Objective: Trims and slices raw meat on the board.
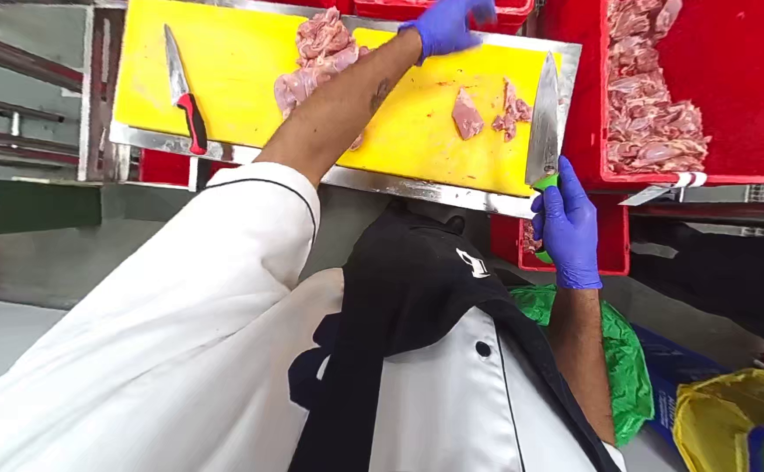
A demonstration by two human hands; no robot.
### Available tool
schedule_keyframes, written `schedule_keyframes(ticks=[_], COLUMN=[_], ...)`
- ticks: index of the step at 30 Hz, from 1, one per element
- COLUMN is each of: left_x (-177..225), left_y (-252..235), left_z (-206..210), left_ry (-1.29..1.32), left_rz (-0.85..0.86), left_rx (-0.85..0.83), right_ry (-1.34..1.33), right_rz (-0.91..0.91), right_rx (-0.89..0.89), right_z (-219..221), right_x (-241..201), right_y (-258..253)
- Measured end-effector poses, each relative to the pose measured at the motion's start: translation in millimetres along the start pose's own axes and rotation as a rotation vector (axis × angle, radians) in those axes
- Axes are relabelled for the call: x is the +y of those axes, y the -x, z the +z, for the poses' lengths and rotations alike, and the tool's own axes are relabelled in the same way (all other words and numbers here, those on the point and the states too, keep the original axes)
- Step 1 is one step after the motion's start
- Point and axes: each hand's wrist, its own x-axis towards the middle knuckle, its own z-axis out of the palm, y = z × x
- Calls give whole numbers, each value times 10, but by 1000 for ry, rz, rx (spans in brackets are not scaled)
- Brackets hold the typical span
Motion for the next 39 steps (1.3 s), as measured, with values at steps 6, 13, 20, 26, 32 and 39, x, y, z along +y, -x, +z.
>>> schedule_keyframes(ticks=[6,13,20,26,32,39], left_x=[109,174,47,11,-77,-140], left_y=[342,980,1220,1299,1595,1704], left_z=[701,776,898,932,1109,1359], left_ry=[-257,573,-136,-276,24,108], left_rz=[284,7,309,512,323,227], left_rx=[-443,-180,-237,-176,183,307], right_ry=[-57,-40,43,487,621,706], right_rz=[75,48,67,13,-97,-136], right_rx=[-15,-63,-196,-384,-468,-408], right_z=[112,279,337,147,141,883], right_x=[160,17,54,132,-4,-49], right_y=[144,48,-35,152,312,-24])
